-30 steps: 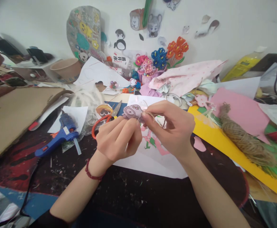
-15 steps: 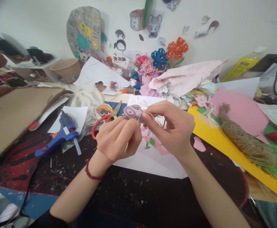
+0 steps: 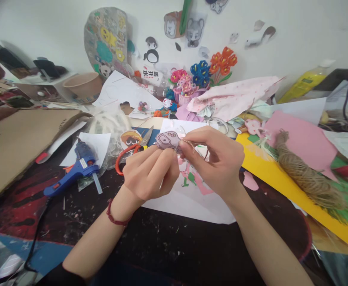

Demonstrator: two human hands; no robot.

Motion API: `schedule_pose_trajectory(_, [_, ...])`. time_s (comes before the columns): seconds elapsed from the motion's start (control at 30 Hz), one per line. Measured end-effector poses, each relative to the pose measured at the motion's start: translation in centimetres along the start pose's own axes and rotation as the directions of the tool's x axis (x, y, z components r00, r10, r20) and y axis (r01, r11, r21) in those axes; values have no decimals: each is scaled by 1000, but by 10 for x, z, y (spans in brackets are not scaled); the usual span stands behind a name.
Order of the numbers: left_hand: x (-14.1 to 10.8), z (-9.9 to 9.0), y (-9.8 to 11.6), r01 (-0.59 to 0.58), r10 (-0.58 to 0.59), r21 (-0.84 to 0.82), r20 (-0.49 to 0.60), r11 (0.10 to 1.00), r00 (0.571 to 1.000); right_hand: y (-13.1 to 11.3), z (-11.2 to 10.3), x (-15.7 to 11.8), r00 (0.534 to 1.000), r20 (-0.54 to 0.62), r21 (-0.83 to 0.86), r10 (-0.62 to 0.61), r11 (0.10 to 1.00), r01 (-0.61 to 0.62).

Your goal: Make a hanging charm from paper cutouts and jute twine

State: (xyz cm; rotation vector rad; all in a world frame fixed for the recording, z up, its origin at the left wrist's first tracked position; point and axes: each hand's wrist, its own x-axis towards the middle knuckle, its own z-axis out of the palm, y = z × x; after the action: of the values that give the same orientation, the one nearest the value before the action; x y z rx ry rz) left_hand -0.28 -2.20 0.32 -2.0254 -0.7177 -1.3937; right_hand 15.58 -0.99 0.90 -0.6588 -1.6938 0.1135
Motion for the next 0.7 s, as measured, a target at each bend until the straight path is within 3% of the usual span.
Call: schedule_pose_trajectory(0.7, [0,0,1,37,-36,22,-11,999,999,-1,-1,1,1000,26,13,15,1000,-16])
